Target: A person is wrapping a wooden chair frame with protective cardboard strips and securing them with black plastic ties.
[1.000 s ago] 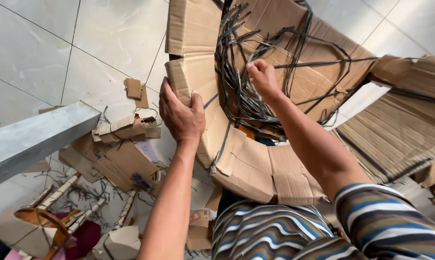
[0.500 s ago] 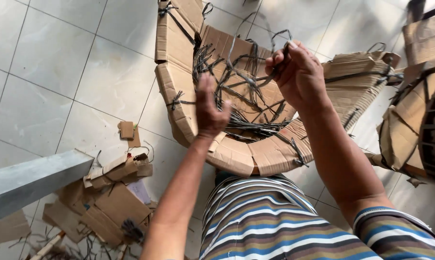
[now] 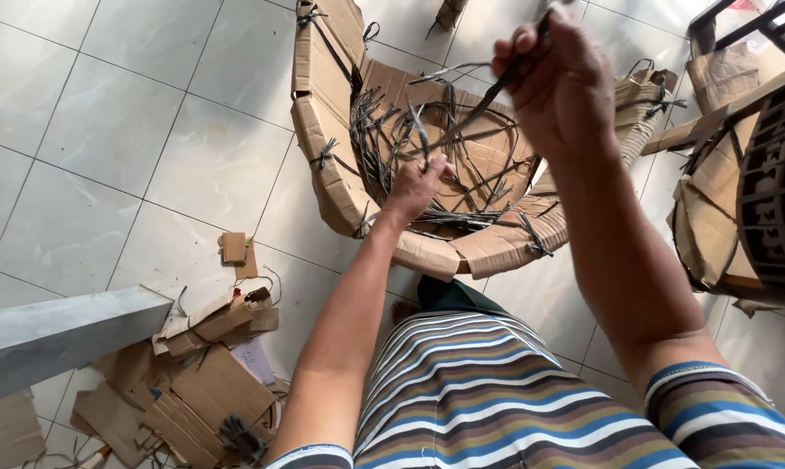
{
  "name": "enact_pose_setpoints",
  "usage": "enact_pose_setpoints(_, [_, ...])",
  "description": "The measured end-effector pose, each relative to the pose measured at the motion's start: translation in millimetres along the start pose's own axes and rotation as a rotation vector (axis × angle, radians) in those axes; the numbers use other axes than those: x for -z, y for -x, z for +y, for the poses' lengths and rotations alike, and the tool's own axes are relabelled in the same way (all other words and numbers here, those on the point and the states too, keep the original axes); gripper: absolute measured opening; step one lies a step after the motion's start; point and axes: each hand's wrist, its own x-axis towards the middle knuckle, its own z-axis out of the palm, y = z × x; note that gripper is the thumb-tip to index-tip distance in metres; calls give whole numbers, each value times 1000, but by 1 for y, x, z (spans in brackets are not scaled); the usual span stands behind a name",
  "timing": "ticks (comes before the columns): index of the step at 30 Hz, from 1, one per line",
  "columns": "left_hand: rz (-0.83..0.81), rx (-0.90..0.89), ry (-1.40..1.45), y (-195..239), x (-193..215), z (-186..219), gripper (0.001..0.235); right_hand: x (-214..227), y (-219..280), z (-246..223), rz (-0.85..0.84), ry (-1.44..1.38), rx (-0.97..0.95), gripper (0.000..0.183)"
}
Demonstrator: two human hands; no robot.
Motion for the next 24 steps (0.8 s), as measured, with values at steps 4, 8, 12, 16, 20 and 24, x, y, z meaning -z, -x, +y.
enact_pose_setpoints(4, [12,15,306,49,16,36,50,51,4,11,162,882,130,12])
enact_pose_setpoints(8, [4,-41,913,48,24,33,53,34,61,62,42,1209,-392,50])
enact_pose_setpoints(12, [40,-44,1054,51,22,38,44,60,111,116,-376,944,-500,20])
enact_pose_setpoints(16, [251,102,1077,31,59,-15,43,93,134,97,-144,823,-407,27])
enact_pose_setpoints(20, [545,93,1064,44,72,-29,43,154,135,56,-4,794,-327,25])
enact_pose_setpoints(24, [717,53,945,53,63,-36,48,220,137,3,231,774,-272,29])
